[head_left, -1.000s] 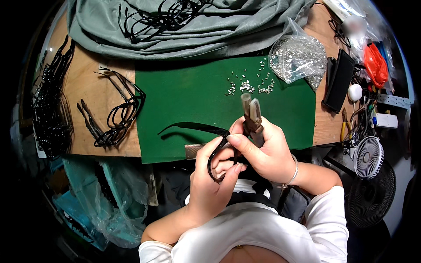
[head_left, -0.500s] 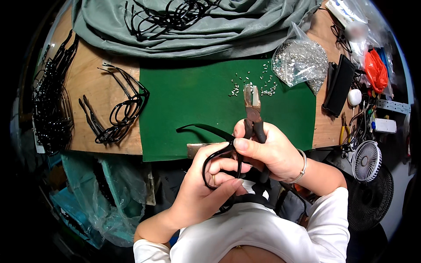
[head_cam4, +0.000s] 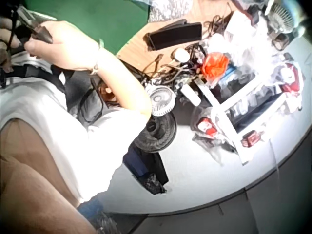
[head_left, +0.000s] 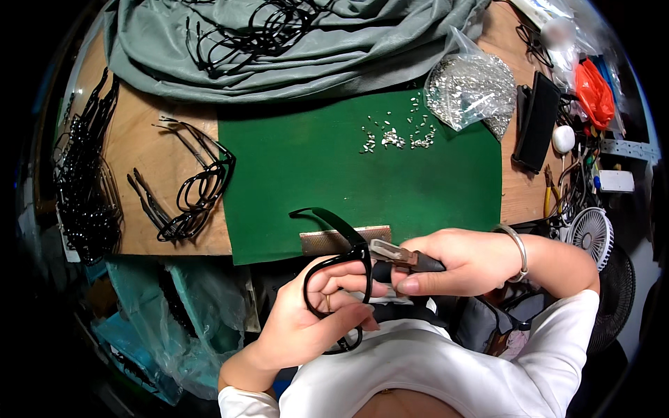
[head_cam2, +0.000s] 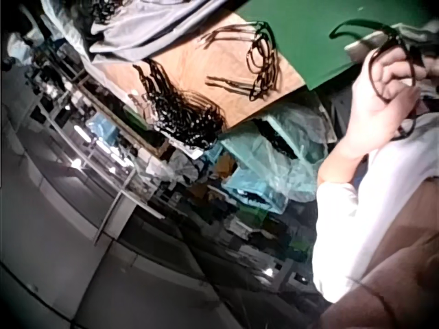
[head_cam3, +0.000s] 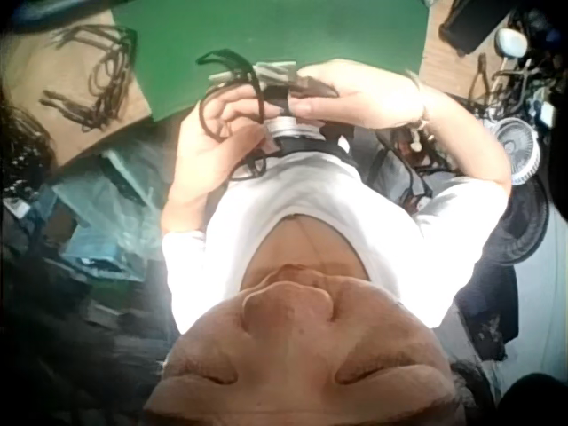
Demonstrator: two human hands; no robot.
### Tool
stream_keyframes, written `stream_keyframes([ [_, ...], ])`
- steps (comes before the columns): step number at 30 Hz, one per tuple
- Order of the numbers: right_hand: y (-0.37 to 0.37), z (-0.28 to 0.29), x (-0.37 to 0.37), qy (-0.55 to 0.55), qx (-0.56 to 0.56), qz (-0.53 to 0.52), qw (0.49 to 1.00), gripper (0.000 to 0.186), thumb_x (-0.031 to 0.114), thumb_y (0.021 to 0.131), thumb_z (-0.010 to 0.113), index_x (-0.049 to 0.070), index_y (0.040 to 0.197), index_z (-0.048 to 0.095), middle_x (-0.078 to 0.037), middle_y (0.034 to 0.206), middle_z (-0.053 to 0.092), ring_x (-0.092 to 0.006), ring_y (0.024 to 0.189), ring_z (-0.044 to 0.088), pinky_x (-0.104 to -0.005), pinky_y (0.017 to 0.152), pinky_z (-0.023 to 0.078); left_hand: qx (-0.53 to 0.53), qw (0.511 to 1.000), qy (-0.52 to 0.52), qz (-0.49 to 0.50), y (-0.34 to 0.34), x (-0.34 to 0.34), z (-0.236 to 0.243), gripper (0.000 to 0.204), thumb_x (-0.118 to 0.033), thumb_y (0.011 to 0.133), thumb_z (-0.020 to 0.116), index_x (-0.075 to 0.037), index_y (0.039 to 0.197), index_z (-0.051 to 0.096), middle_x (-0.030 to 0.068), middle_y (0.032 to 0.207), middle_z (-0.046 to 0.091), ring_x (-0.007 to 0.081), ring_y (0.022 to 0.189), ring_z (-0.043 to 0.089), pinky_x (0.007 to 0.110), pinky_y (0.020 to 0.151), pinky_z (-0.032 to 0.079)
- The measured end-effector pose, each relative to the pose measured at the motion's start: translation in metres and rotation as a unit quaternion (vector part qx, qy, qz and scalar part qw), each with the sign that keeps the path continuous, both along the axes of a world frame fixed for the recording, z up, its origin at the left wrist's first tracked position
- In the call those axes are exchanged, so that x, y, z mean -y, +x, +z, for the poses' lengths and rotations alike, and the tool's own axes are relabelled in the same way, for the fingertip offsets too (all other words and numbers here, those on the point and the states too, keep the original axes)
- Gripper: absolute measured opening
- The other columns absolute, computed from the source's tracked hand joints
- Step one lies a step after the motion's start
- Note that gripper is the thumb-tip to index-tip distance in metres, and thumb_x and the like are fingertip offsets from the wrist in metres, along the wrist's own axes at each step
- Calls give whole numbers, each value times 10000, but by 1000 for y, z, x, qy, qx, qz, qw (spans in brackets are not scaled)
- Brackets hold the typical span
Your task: The person uses pliers to repeatedly press and adjust the temple arms of multiple black eyeglass frames. They handle each frame one at a time, applying pressure near the hinge area, then place the frame aside and pick up another from a nearby pile.
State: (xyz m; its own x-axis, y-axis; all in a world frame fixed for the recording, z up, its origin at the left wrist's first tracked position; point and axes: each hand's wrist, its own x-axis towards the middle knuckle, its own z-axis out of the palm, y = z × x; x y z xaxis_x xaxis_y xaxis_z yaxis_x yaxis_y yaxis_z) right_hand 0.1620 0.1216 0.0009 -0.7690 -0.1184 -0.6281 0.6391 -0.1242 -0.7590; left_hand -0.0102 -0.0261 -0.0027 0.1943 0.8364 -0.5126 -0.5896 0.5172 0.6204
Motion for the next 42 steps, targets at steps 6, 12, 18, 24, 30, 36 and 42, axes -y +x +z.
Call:
stream_keyframes([
  [6,-6,-1,-2,100,-87,3,991,319,267,848,492,-44,920,502,-150,644,550,-256,558,555,-340,526,426,-10,1000,3,-15,1,1,-2,416,137,770,467,31,1157,361,171,1018,557,197,778,602,253,658,476],
  [12,-6,-2,13,314,-60,-12,947,323,267,800,561,-43,880,522,-197,649,571,-353,615,573,-386,571,458,-35,999,-31,5,9,1,2,425,120,782,466,15,1174,342,164,1026,551,180,743,603,247,653,473],
  [18,-5,-1,-6,205,-54,28,977,399,338,803,548,-59,835,530,-229,685,566,-366,681,572,-392,621,450,-27,1000,1,15,11,-2,3,427,102,794,464,1,1190,341,165,1043,543,175,733,603,245,657,472],
  [24,3,-31,-23,231,-65,22,971,393,330,803,548,-49,906,527,-224,786,569,-345,755,567,-377,670,439,-13,1000,11,20,7,-9,-2,441,90,799,464,0,1210,334,159,1053,538,172,747,602,253,667,480],
  [30,0,-55,-4,342,-96,-108,929,284,249,779,570,-14,880,542,-187,800,571,-330,749,566,-376,656,441,-164,984,-14,63,-12,-11,17,432,118,752,494,41,1163,386,179,1017,542,186,731,601,263,656,496],
  [36,-7,-53,2,356,-90,-101,925,257,238,770,583,-6,833,533,-173,750,551,-340,692,545,-369,620,430,-429,885,90,158,-62,-41,-46,335,-13,818,499,37,1140,419,129,938,594,118,677,599,232,625,484],
  [42,-10,-46,0,338,-76,-104,932,262,239,772,583,-11,836,535,-177,756,555,-333,699,551,-365,627,437,-913,390,119,-16,-109,-36,-41,362,-271,812,541,-6,1057,515,139,909,536,316,846,465,403,757,384],
])
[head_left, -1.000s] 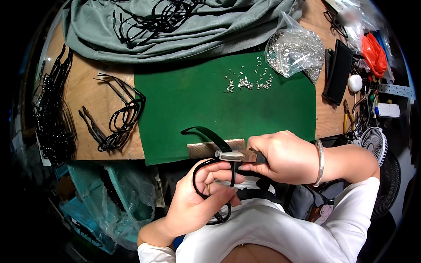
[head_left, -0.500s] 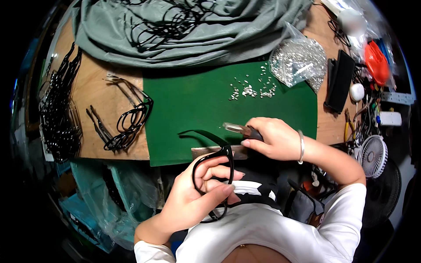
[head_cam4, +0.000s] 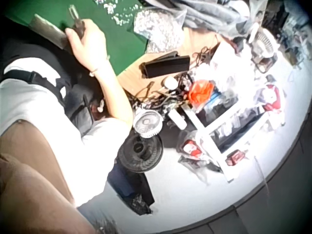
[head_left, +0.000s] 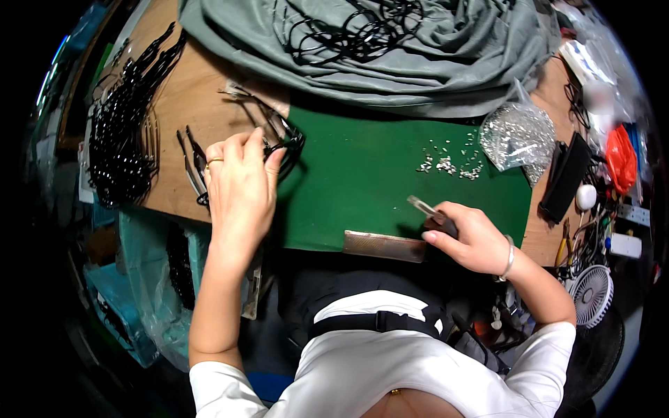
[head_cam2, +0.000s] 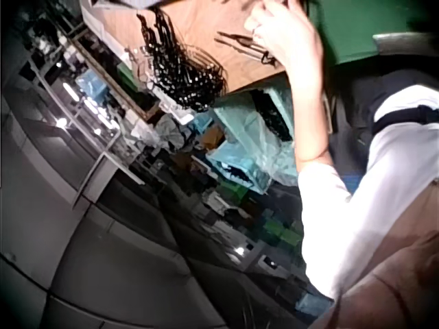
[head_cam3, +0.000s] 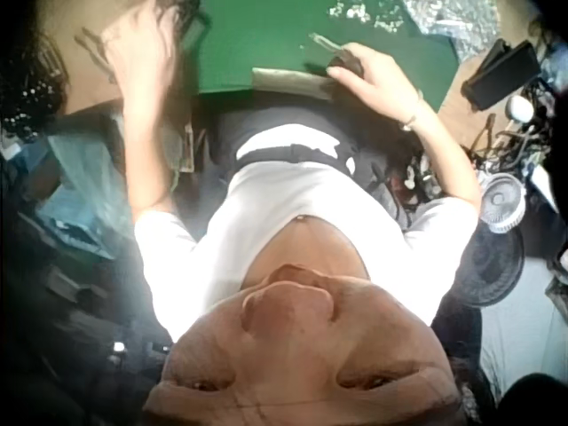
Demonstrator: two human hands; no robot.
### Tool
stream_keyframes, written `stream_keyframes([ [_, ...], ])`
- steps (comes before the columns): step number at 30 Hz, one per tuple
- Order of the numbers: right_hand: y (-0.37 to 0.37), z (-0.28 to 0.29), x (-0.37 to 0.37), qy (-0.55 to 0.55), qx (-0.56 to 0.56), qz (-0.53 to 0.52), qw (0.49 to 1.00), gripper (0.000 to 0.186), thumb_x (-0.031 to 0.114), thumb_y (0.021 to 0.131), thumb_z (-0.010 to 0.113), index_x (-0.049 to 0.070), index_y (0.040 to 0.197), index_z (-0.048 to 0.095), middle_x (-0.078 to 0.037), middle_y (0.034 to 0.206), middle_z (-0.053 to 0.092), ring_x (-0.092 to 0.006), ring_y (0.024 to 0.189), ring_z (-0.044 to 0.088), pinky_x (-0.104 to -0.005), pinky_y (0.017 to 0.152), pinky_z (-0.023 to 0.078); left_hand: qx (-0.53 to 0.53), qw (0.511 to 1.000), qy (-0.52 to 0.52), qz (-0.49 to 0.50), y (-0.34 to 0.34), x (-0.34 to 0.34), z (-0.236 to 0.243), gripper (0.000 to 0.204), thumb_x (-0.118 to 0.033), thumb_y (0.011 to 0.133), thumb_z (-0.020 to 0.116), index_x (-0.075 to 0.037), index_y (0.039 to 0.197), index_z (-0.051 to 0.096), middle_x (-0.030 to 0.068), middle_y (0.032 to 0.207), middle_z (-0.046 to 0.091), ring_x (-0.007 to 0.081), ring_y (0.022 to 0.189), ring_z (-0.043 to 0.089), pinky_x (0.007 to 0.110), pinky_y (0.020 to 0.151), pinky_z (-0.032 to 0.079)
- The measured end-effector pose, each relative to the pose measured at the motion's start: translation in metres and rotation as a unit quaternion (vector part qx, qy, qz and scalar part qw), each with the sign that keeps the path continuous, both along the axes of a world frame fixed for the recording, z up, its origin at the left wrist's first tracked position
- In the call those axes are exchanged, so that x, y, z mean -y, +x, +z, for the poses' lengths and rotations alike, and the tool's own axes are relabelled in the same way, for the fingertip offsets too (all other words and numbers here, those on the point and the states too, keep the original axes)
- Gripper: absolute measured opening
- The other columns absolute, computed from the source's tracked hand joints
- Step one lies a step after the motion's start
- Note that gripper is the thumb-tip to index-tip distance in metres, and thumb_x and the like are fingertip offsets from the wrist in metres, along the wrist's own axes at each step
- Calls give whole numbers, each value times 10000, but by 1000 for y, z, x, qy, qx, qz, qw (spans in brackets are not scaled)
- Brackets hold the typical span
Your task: The person uses pliers to repeatedly press and adjust the temple arms of multiple black eyeglass frames. They handle each frame one at a time, applying pressure near the hinge area, then place the frame aside and pick up another from a nearby pile.
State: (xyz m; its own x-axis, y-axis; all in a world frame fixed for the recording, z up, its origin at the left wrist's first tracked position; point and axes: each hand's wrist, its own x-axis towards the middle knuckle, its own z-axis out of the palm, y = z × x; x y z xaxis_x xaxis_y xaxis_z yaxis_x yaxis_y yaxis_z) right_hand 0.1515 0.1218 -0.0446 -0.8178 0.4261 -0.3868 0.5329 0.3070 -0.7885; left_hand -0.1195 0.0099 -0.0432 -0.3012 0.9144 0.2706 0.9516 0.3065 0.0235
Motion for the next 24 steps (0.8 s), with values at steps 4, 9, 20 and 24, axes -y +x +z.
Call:
stream_keyframes([
  [4,-4,-1,3,17,-47,17,999,279,260,786,572,-3,869,539,-178,806,563,-324,739,555,-366,660,439,79,992,-99,16,-22,4,-25,308,-156,797,559,-38,1069,478,136,914,522,313,847,502,376,715,411],
  [9,14,-9,3,33,-33,-46,998,275,263,785,572,1,860,536,-171,799,552,-326,734,546,-373,654,434,107,984,54,-131,-14,-44,-9,422,-154,735,636,-8,1091,464,166,966,519,292,890,515,345,771,416],
  [20,22,-6,12,65,-9,-8,998,221,212,760,592,18,847,532,-159,772,544,-320,751,536,-374,663,434,350,918,151,-112,48,-164,-16,237,-230,848,505,2,868,553,145,752,586,239,715,580,345,651,434],
  [24,8,-5,2,273,-37,26,961,265,159,714,603,26,920,504,-116,888,508,-270,767,535,-359,670,429,635,742,166,-140,63,-132,43,223,-233,896,451,-29,862,535,30,728,562,63,647,495,174,610,408],
])
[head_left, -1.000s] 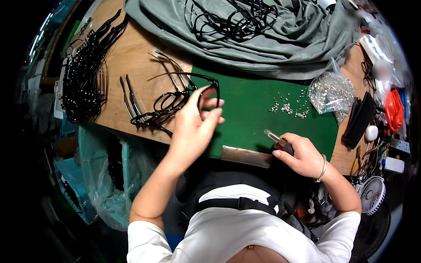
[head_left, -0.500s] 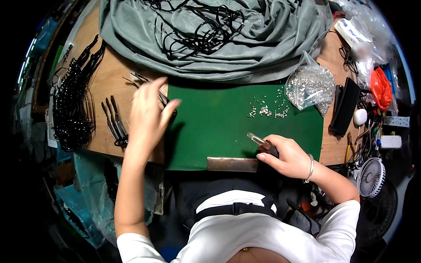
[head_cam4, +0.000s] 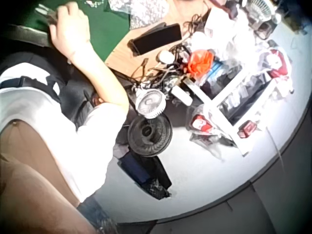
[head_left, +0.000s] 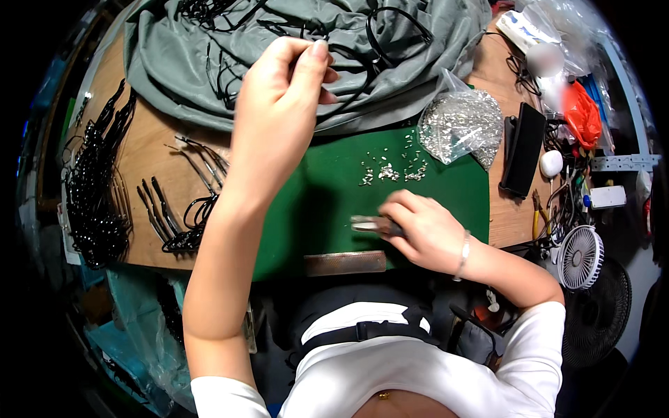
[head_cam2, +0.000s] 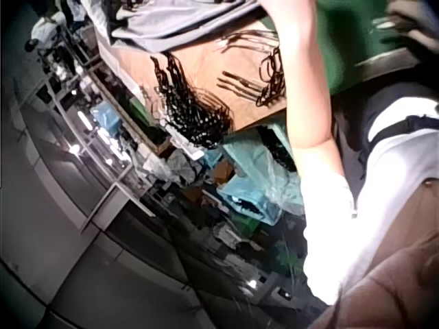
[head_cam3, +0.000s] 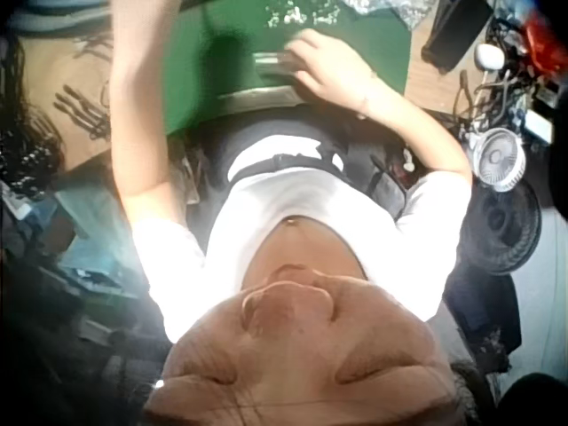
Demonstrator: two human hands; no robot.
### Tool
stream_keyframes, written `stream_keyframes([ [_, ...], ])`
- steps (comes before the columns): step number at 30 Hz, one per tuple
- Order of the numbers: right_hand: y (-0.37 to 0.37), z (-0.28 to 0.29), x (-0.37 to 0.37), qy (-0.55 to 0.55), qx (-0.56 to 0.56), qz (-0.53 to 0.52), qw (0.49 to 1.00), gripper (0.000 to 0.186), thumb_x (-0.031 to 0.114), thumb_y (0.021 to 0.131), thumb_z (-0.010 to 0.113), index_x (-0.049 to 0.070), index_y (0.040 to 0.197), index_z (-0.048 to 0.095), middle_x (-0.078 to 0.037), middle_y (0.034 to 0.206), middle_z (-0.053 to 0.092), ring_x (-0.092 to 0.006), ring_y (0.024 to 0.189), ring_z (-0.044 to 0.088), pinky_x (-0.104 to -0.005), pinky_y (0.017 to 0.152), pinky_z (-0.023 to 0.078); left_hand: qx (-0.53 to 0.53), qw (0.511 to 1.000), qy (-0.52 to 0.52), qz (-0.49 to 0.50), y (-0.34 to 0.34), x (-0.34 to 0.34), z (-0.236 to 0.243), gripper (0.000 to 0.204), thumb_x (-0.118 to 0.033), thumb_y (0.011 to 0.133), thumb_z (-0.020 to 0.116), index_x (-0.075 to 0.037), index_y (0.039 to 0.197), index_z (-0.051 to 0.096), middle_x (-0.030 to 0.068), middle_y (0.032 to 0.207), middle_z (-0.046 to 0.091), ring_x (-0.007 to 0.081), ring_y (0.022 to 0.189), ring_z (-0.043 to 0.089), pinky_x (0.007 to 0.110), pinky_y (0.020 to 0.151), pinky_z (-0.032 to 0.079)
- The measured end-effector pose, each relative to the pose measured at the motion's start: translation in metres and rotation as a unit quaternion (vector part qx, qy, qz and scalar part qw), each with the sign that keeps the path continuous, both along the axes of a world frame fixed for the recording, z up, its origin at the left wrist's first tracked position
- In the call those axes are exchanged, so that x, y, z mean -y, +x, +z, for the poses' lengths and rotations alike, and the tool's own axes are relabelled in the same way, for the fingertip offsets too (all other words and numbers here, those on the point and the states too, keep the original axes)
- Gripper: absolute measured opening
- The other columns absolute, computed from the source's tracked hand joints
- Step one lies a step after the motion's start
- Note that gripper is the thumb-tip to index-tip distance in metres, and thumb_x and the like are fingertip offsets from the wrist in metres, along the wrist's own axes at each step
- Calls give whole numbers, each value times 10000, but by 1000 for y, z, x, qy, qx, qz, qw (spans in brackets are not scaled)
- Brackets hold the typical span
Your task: The person uses pliers to repeatedly press and adjust the temple arms of multiple black eyeglass frames. They handle each frame one at a time, applying pressure near the hinge area, then place the frame aside and pick up another from a nearby pile.
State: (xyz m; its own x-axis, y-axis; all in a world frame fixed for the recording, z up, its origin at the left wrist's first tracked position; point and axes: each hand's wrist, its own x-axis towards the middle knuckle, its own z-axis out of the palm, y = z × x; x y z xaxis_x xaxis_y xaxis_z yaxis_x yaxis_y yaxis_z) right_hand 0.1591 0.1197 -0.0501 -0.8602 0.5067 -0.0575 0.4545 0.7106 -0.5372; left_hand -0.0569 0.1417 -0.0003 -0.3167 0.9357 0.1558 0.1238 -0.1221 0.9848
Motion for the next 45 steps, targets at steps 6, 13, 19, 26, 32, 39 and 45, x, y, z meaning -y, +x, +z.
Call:
stream_keyframes([
  [6,-15,-13,3,134,98,8,986,420,156,721,551,-22,1090,462,-108,1023,480,-246,762,522,-350,683,408,204,968,-137,-45,19,73,48,187,-224,910,379,-41,870,382,197,802,597,174,495,568,229,433,453],
  [13,1,-1,-5,34,8,-36,999,332,92,678,600,15,979,482,-124,915,490,-269,764,529,-362,678,423,247,963,-103,-23,34,148,1,731,129,669,607,-47,1225,167,242,1077,508,136,724,596,226,660,487],
  [19,-11,-32,-21,-31,-13,-112,993,181,59,675,592,-6,806,486,-163,748,510,-330,730,536,-401,664,445,248,966,-65,38,53,150,-14,917,78,620,658,-58,1316,77,184,978,542,113,632,553,232,622,483],
  [26,-17,-38,-21,50,36,-57,996,179,80,678,591,-6,801,493,-155,759,526,-321,734,544,-394,669,448,278,957,-66,55,57,148,-9,992,125,537,587,-41,1336,22,160,1003,515,128,560,529,286,576,487],
  [32,-9,16,-8,-208,-55,-122,969,128,81,717,582,-4,785,514,-164,758,530,-319,705,549,-369,620,434,65,997,-24,-45,65,138,-32,916,126,680,620,-57,1325,-4,210,1168,448,155,843,566,249,742,480],
  [39,-11,28,24,-317,-219,-166,908,142,73,768,606,-6,839,513,-83,731,518,-158,636,536,-256,586,432,-35,998,-43,25,85,131,-40,897,115,665,604,-62,1332,31,142,1179,444,137,905,530,239,792,469],
  [45,-10,29,15,-626,-181,-228,723,185,193,821,594,35,828,498,6,777,493,-56,685,444,-196,617,380,-33,998,-43,9,86,130,-43,864,107,686,602,-59,1322,40,171,1189,451,154,929,529,258,799,480],
])
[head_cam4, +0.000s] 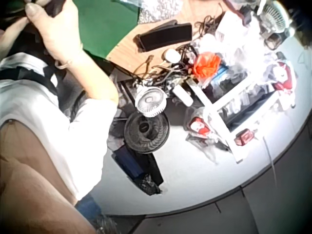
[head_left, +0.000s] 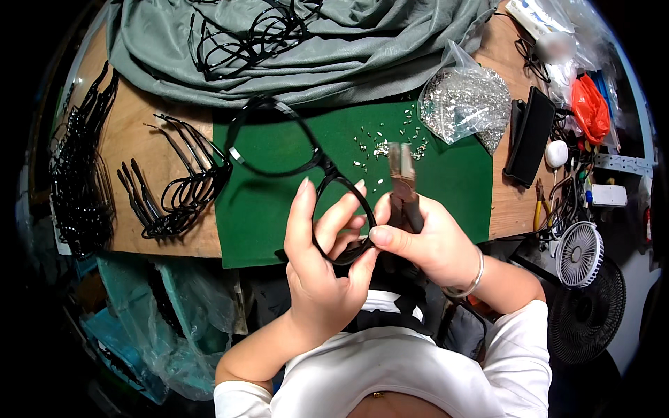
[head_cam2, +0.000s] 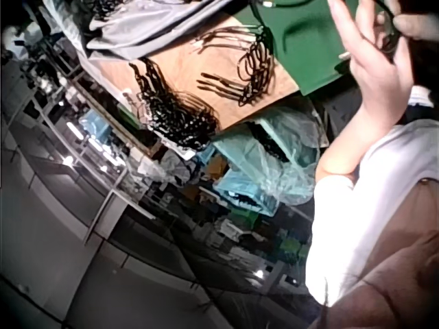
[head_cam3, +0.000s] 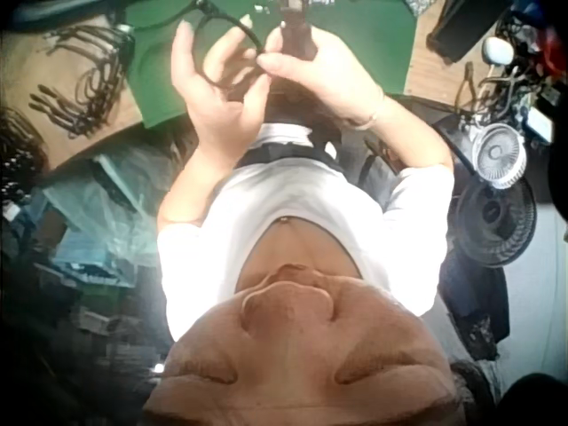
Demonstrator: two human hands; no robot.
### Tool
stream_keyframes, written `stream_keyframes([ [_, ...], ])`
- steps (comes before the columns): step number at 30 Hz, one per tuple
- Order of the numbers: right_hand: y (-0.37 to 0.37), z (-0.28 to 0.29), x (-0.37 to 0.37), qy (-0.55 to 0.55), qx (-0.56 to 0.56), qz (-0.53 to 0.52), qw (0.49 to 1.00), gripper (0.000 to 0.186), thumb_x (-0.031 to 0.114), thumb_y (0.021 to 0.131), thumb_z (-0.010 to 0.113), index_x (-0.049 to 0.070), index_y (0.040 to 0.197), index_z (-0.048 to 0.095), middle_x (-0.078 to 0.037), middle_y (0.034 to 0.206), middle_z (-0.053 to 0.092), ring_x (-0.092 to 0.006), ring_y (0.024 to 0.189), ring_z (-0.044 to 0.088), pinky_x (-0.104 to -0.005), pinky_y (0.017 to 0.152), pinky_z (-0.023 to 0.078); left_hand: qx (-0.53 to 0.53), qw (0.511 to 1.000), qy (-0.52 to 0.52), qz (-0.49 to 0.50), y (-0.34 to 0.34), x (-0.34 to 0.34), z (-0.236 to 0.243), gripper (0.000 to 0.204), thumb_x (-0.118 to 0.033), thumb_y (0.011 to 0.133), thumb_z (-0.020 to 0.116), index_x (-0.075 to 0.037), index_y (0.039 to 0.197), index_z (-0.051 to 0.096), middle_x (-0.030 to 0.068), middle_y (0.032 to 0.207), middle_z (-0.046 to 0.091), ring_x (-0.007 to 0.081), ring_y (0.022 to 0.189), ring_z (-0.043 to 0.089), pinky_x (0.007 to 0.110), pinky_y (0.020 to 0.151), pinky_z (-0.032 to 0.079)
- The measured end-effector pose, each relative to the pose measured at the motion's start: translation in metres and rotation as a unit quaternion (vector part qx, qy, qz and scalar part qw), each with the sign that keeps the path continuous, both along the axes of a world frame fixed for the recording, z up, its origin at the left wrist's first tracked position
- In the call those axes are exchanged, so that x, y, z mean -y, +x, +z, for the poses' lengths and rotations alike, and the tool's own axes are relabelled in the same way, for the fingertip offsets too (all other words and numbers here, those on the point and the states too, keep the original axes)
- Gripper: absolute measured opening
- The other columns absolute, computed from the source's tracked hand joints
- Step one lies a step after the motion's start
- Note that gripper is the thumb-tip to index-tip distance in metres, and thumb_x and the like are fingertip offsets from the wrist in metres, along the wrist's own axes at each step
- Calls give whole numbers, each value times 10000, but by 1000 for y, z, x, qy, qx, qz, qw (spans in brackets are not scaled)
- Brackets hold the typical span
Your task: The person uses pliers to repeatedly press and adjust the temple arms of multiple black eyeglass frames. They handle each frame one at a time, applying pressure near the hinge area, then place the frame aside and pick up another from a nearby pile.
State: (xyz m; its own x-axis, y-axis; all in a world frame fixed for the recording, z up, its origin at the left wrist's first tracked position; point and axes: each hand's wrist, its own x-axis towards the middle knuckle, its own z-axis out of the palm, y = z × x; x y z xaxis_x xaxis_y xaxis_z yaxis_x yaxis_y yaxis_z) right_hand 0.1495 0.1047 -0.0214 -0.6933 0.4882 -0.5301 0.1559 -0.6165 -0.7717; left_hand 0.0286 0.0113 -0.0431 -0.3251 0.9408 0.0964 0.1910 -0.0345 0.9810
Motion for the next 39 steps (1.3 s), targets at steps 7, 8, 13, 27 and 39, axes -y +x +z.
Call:
stream_keyframes([
  [7,-3,5,0,-39,-68,50,996,172,177,825,586,31,853,499,10,786,489,-56,736,442,-213,669,387,159,982,-62,-76,-19,-2,24,840,92,719,597,-67,1319,32,185,1177,471,206,985,550,301,835,475],
  [8,-4,4,2,-69,-79,49,993,175,171,825,584,26,882,506,2,804,504,-61,748,454,-214,687,395,162,982,-63,-79,-21,0,25,840,92,719,597,-66,1319,31,185,1175,472,206,983,550,305,839,474],
  [13,15,11,-7,190,15,175,966,220,198,805,594,6,889,527,-63,768,560,-114,722,536,-260,659,434,246,964,-61,-81,-32,12,34,827,138,714,559,-34,1302,4,225,1187,449,206,958,560,281,819,467],
  [27,8,28,-17,270,58,406,871,355,294,821,522,-61,834,518,-226,737,562,-371,684,563,-405,626,451,256,959,-105,-65,-27,7,39,907,106,668,627,-48,1325,21,236,1142,481,228,932,578,304,782,492],
  [39,9,21,-2,372,134,364,843,352,307,811,539,-45,797,544,-202,649,567,-355,644,572,-414,608,462,266,951,-104,-116,-30,8,34,819,132,744,535,-64,1311,-23,243,1213,413,270,1017,535,328,837,471],
])
